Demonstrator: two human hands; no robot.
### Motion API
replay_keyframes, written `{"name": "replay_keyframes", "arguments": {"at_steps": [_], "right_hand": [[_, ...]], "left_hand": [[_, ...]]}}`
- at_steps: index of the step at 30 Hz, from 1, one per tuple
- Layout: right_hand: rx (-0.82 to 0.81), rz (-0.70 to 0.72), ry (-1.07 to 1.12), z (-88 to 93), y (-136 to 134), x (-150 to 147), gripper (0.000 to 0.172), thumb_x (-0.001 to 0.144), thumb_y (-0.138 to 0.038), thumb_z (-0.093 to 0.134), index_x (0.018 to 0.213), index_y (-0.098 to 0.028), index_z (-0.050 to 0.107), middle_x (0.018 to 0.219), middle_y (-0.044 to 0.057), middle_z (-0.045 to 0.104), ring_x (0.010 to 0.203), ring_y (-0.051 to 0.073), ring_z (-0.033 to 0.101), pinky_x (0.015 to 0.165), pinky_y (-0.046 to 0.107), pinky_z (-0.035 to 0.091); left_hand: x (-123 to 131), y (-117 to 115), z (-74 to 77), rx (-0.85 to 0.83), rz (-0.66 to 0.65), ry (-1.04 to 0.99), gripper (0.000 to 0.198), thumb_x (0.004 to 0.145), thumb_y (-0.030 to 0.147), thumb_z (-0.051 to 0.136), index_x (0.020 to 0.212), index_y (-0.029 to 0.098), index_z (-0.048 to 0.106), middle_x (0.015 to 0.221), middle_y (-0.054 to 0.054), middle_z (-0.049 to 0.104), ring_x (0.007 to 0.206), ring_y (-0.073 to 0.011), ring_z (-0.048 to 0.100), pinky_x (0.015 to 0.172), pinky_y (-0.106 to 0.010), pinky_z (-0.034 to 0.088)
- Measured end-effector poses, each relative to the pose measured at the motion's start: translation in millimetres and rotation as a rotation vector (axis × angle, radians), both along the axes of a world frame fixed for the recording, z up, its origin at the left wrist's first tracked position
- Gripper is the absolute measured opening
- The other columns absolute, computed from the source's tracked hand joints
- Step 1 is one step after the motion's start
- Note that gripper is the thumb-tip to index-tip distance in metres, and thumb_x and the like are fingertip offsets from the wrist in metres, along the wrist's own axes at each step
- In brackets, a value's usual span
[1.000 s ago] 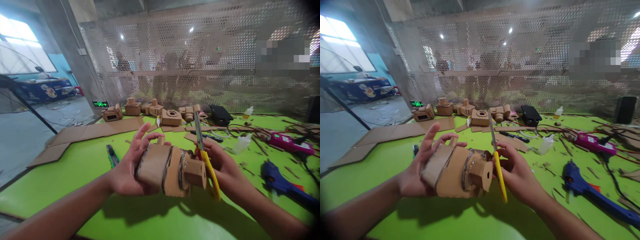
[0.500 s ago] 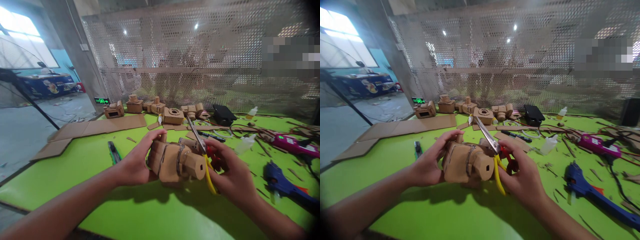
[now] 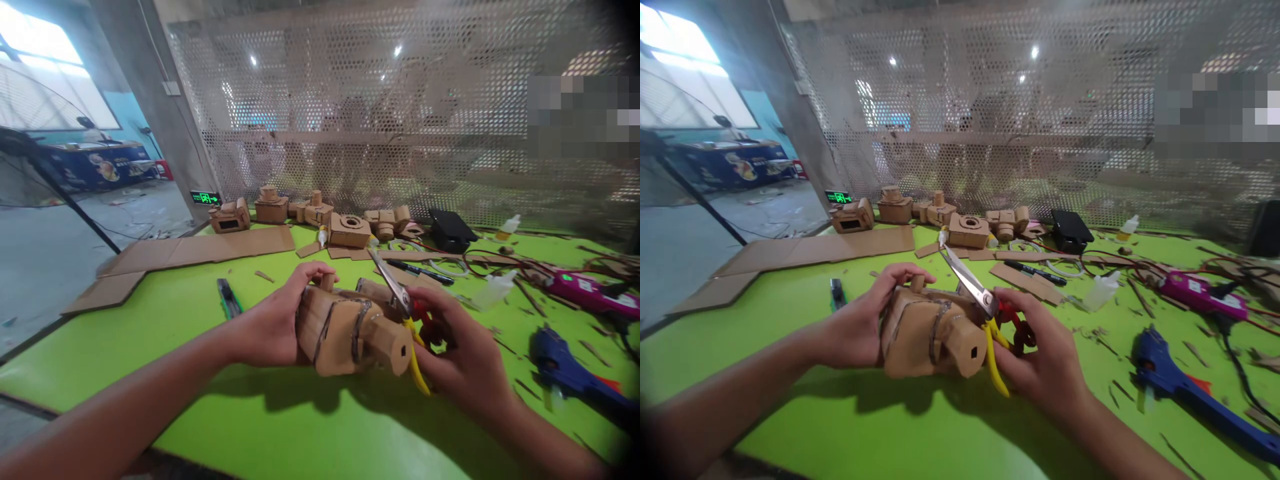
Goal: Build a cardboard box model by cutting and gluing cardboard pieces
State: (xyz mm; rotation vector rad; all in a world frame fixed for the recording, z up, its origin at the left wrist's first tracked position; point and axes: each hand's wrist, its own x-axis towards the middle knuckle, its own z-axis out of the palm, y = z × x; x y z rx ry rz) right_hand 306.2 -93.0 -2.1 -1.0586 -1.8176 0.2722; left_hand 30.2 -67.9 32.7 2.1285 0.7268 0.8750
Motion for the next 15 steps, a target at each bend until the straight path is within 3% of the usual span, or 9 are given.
{"name": "replay_keyframes", "arguments": {"at_steps": [2, 8, 15], "right_hand": [[-0.003, 0.01, -0.011, -0.6, 0.7, 0.9, 0.041, 0.084, -0.029, 0.07, 0.123, -0.026, 0.057, 0.092, 0.004, 0.063, 0.06, 0.011, 0.055, 0.049, 0.02, 0.05], [0.012, 0.001, -0.028, -1.8, -0.5, 1.8, 0.042, 0.084, -0.032, 0.07, 0.123, -0.026, 0.057, 0.091, 0.004, 0.063, 0.06, 0.011, 0.055, 0.045, 0.019, 0.046], [0.03, 0.014, -0.095, -0.7, 0.2, 5.2, 0.042, 0.085, -0.031, 0.068, 0.125, -0.026, 0.056, 0.096, 0.006, 0.064, 0.06, 0.012, 0.056, 0.044, 0.021, 0.045]], "left_hand": [[-0.7, 1.7, -2.0, 0.001, -0.022, 0.026, 0.091, 0.067, 0.021, 0.082, 0.136, 0.026, 0.023, 0.13, -0.013, 0.05, 0.098, -0.0214, 0.066, 0.084, -0.033, 0.056], [-4.9, 9.0, -6.7, 0.092, -0.03, 0.069, 0.094, 0.061, 0.026, 0.086, 0.135, 0.026, 0.027, 0.131, -0.014, 0.049, 0.107, -0.0259, 0.063, 0.093, -0.038, 0.052], [-2.1, 9.5, -6.5, 0.042, -0.117, -0.068, 0.099, 0.063, 0.018, 0.085, 0.14, 0.028, 0.024, 0.138, -0.017, 0.05, 0.124, -0.03, 0.058, 0.105, -0.043, 0.046]]}}
